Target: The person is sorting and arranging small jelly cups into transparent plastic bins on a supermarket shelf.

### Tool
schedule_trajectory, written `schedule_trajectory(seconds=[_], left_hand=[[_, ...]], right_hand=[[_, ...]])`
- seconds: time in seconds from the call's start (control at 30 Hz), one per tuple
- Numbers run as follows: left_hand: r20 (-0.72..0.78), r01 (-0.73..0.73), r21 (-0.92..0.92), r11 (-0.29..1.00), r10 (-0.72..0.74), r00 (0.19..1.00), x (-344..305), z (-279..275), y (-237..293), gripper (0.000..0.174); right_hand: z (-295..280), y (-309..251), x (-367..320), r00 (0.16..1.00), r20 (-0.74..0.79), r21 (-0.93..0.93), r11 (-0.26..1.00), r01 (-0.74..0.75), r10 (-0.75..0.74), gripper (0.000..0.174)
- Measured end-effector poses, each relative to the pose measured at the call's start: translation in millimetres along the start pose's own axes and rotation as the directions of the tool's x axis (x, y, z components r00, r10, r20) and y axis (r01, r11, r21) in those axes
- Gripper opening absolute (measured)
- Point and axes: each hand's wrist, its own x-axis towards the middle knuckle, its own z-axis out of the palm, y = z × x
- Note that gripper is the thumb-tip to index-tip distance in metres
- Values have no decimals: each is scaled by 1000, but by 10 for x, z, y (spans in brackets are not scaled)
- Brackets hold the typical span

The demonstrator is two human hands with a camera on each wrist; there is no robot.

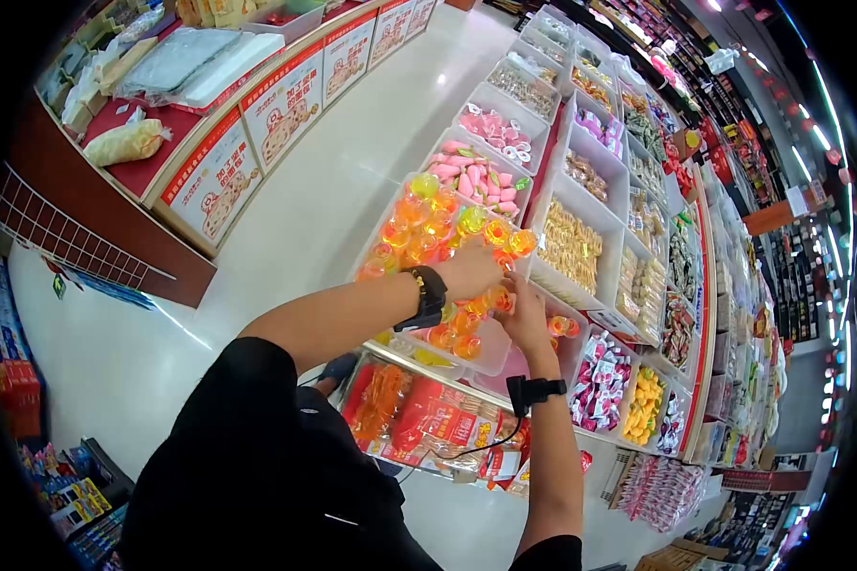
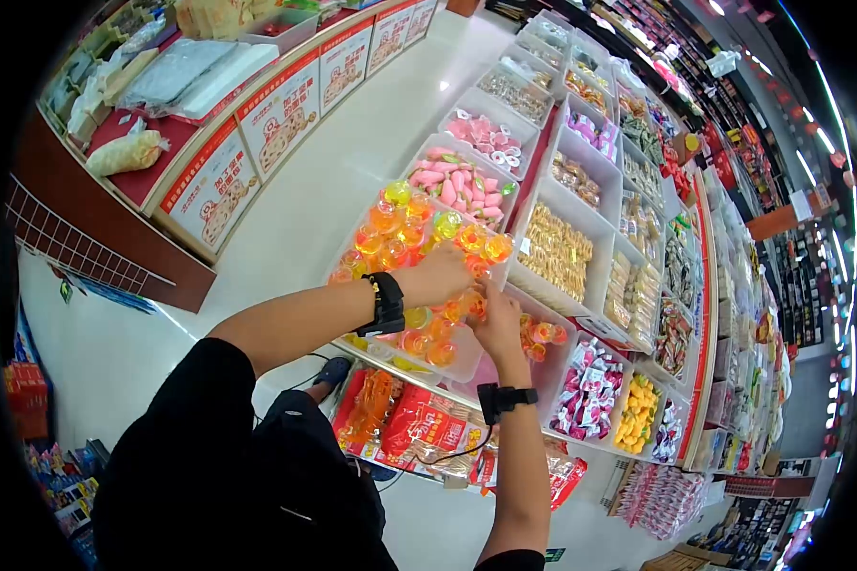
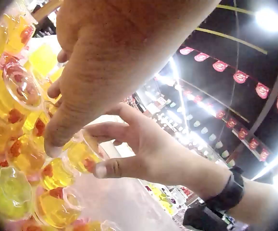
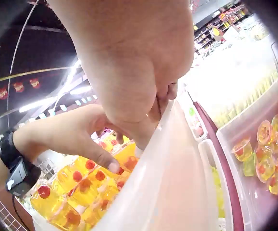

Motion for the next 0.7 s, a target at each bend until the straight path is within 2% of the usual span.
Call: schedule_trajectory(seconds=[0.17, 0.27, 0.37, 0.47, 0.57, 0.7], left_hand=[[12, 29, -35, 999, -29, 1000, 20, 91, 4, 13], [-31, 47, -66, 997, -49, 998, 24, 98, 16, 13], [20, 82, -25, 996, -81, 996, 50, 97, 23, 15], [74, 107, -41, 993, -104, 992, 82, 129, 21, 16], [103, 89, -28, 996, -85, 991, 54, -63, 69, 18], [94, 74, -17, 997, -72, 993, 67, 27, 41, 19]], right_hand=[[107, 103, -4, 991, -79, -62, 993, 98, -103, 81], [92, 69, -10, 987, -100, -107, 988, 113, -123, 77], [92, 50, -7, 992, -95, -106, 991, 77, -87, 72], [125, 65, -28, 984, -132, -126, 987, 102, -119, 69], [84, -17, -55, 975, -156, -173, 976, 133, -160, 68], [68, -17, -67, 992, -102, -184, 981, 58, -78, 59]])
